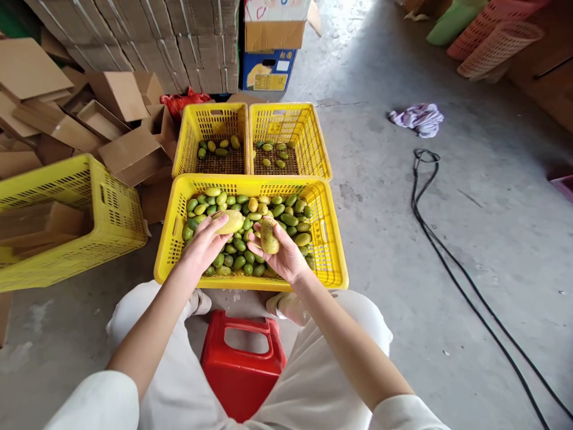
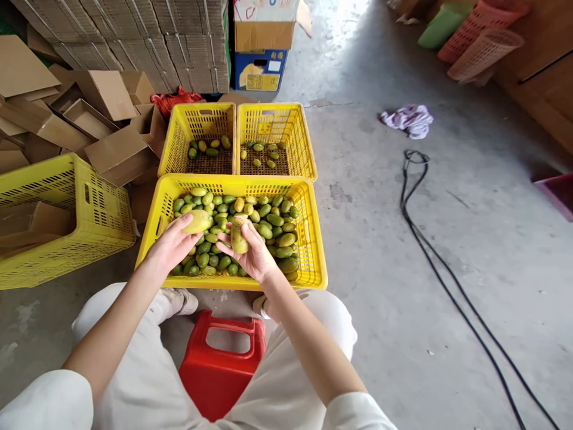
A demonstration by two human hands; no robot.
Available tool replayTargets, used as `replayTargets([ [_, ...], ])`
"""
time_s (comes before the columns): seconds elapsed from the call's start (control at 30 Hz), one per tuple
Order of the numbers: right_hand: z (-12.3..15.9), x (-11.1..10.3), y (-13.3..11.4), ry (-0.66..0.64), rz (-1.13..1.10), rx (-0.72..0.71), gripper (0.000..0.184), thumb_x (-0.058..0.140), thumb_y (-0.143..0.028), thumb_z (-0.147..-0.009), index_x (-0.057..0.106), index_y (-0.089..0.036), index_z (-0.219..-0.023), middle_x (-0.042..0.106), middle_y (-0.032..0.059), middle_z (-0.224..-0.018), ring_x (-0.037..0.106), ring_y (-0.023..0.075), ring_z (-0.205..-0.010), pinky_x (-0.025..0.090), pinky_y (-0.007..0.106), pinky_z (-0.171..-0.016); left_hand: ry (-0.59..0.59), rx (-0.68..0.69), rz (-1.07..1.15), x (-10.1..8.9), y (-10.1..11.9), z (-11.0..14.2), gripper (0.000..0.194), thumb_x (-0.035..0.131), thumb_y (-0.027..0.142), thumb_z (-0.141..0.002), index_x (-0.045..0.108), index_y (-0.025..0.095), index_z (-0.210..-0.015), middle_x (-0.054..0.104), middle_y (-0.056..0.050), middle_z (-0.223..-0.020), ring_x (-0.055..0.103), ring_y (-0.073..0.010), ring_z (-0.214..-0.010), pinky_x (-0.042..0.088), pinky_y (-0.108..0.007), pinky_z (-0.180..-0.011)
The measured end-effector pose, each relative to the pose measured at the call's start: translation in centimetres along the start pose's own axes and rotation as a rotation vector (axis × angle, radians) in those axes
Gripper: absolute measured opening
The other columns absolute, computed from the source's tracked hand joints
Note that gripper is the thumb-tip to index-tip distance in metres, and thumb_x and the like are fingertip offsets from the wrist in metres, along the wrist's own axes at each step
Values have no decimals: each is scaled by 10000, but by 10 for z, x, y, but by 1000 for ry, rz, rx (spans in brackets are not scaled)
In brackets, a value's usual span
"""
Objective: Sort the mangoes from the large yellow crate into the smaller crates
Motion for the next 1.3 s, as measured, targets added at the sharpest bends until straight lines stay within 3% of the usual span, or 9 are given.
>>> replayTargets([
  [0.13,1,9,-2,-57,-15,25,607,1049,-690,-757,777,-312,-1146,823,-11,-1060,620,123,-691,464,195,-484,-20,5,31,1,-1,0,305,985,108,-831,769,225,-1013,817,-26,-1021,786,-175,-979,606,-242,-891],
  [0.2,2,12,-6,-70,-10,8,566,937,-729,-838,787,-296,-1169,804,8,-1027,559,133,-650,379,211,-448,-27,-9,49,1,-1,-1,230,966,157,-896,790,203,-1036,810,-37,-1027,764,-152,-931,604,-214,-827],
  [0.37,2,11,-13,-17,12,-46,407,788,-550,-867,813,-289,-1178,829,42,-1147,666,201,-798,548,307,-614,64,-76,100,-2,-2,-3,173,907,289,-994,791,222,-1103,797,-37,-1018,694,-127,-788,534,-186,-613],
  [0.6,1,7,-12,-11,14,-100,453,884,-434,-810,765,-367,-1242,860,7,-1193,805,245,-1008,679,377,-832,150,-226,80,-4,-4,5,200,729,292,-1015,776,153,-1149,840,-130,-989,732,-175,-718,611,-248,-632],
  [0.73,2,7,-12,11,21,-102,594,991,-435,-765,730,-402,-1297,826,-18,-1171,798,228,-1033,686,347,-831,187,-256,137,-6,-7,7,212,699,360,-1018,759,166,-1078,794,-96,-876,702,-173,-652,584,-244,-574],
  [0.9,4,4,-11,67,-20,-66,736,1067,-408,-685,739,-402,-1344,779,-27,-1110,740,196,-953,617,241,-656,237,-202,280,-8,-4,10,205,713,374,-1033,656,228,-901,706,-24,-774,718,-160,-694,673,-264,-708],
  [1.03,4,3,-12,36,5,-81,668,1043,-442,-728,753,-397,-1327,768,-24,-1099,725,186,-939,558,207,-588,248,-157,297,-9,-1,10,186,765,275,-972,614,242,-869,672,6,-749,730,-152,-734,706,-274,-793],
  [1.2,-1,-6,-11,75,-15,-98,501,922,-713,-872,790,-359,-1202,813,11,-1114,769,239,-987,631,309,-685,214,-143,218,-7,1,8,221,847,217,-906,627,241,-906,690,10,-788,744,-155,-768,728,-283,-809],
  [1.3,-4,-15,-10,136,-23,-129,432,936,-692,-885,790,-351,-1106,832,7,-1112,795,254,-1032,678,353,-766,212,-186,180,-4,-1,9,219,859,217,-920,641,235,-931,701,-5,-830,760,-154,-787,683,-215,-706],
])
Point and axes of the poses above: each hand's wrist, its own z-axis away from the middle knuckle, its own x-axis out of the palm, y = z × x, the point moved 7 cm from there along -z, towards the middle knuckle
